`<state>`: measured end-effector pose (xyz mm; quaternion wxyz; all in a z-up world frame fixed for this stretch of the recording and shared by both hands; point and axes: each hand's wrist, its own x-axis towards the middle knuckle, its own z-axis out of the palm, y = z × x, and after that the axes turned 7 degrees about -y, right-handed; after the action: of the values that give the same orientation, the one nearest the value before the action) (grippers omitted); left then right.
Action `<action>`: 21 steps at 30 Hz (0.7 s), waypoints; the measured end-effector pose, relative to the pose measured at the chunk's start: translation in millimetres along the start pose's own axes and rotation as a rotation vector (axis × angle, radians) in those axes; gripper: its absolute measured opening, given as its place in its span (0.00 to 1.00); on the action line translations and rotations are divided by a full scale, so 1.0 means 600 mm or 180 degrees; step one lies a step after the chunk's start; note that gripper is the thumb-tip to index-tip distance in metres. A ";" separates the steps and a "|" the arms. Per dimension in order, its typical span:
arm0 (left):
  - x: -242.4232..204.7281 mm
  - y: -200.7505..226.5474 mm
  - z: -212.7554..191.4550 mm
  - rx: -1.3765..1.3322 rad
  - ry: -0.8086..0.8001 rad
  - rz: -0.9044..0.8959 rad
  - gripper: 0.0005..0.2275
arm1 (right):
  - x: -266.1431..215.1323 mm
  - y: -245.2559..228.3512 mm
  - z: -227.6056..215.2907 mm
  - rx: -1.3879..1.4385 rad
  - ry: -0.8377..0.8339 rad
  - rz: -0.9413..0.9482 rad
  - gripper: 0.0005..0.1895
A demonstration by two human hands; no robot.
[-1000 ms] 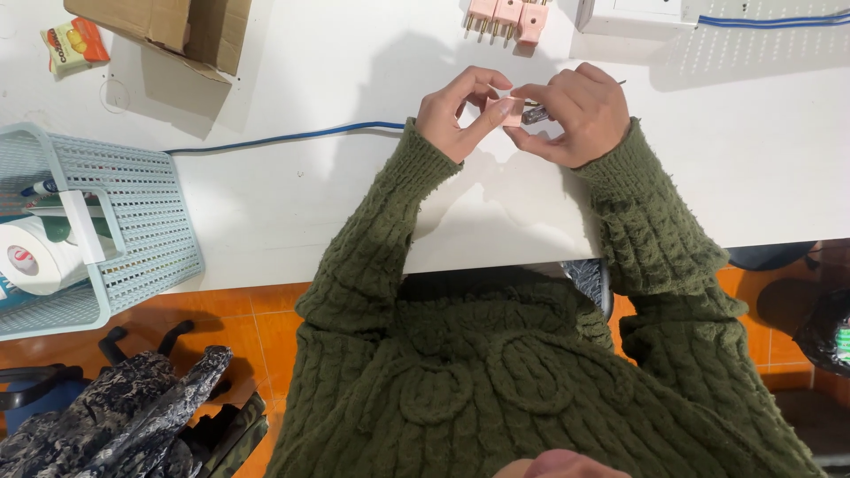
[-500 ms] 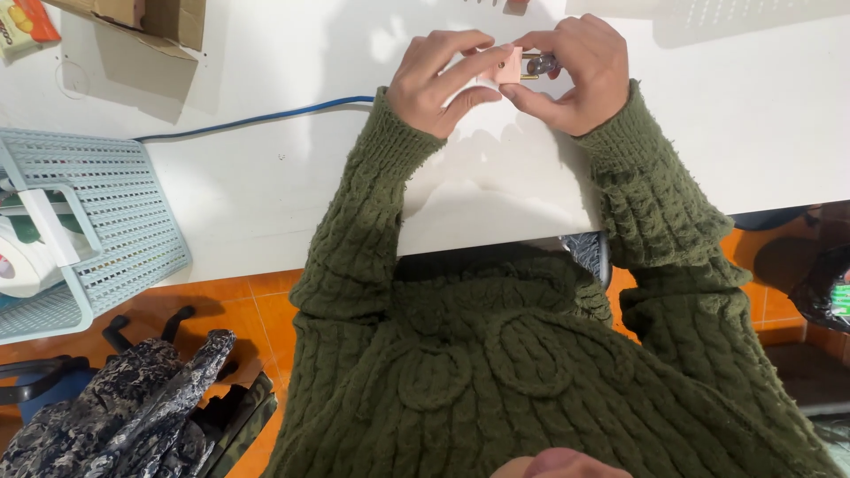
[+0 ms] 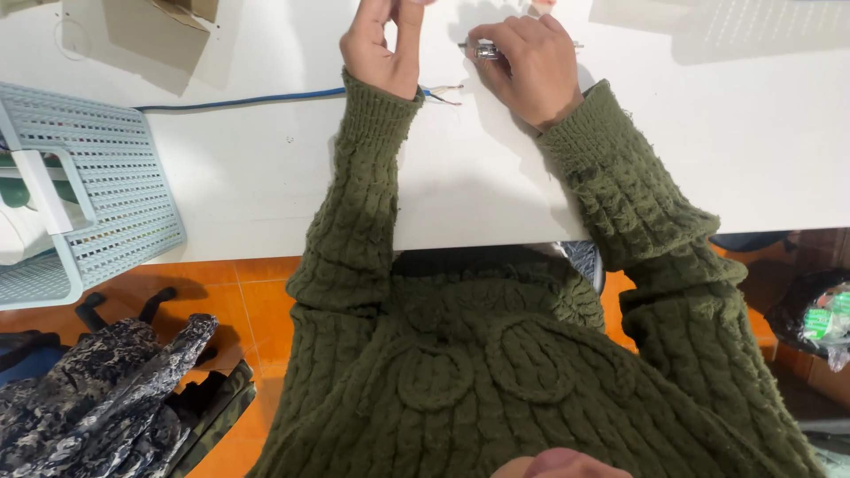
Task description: The person assembles electrical plugs by inserting wires into the terminals and tightening the screws with a screwdriver. They handle multiple pink plug units and a white socket, working on a white table.
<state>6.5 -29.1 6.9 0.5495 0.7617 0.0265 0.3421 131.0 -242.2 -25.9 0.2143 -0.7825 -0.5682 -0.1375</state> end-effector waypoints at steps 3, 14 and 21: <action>0.027 0.062 0.006 -0.0398 0.0000 -0.0326 0.07 | 0.011 0.000 0.005 0.0000 -0.0125 0.0107 0.09; 0.022 0.076 0.010 0.0063 -0.0475 -0.1510 0.14 | 0.024 -0.014 -0.034 0.0957 0.0059 0.0202 0.06; 0.023 0.121 0.026 -0.0065 -0.1092 -0.1641 0.13 | 0.016 -0.016 -0.054 0.1248 0.0868 0.0206 0.10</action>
<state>1.2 -65.0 73.1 0.6223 0.7710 0.1223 0.0581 125.9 -247.4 8.6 0.4412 -0.7180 -0.5244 -0.1221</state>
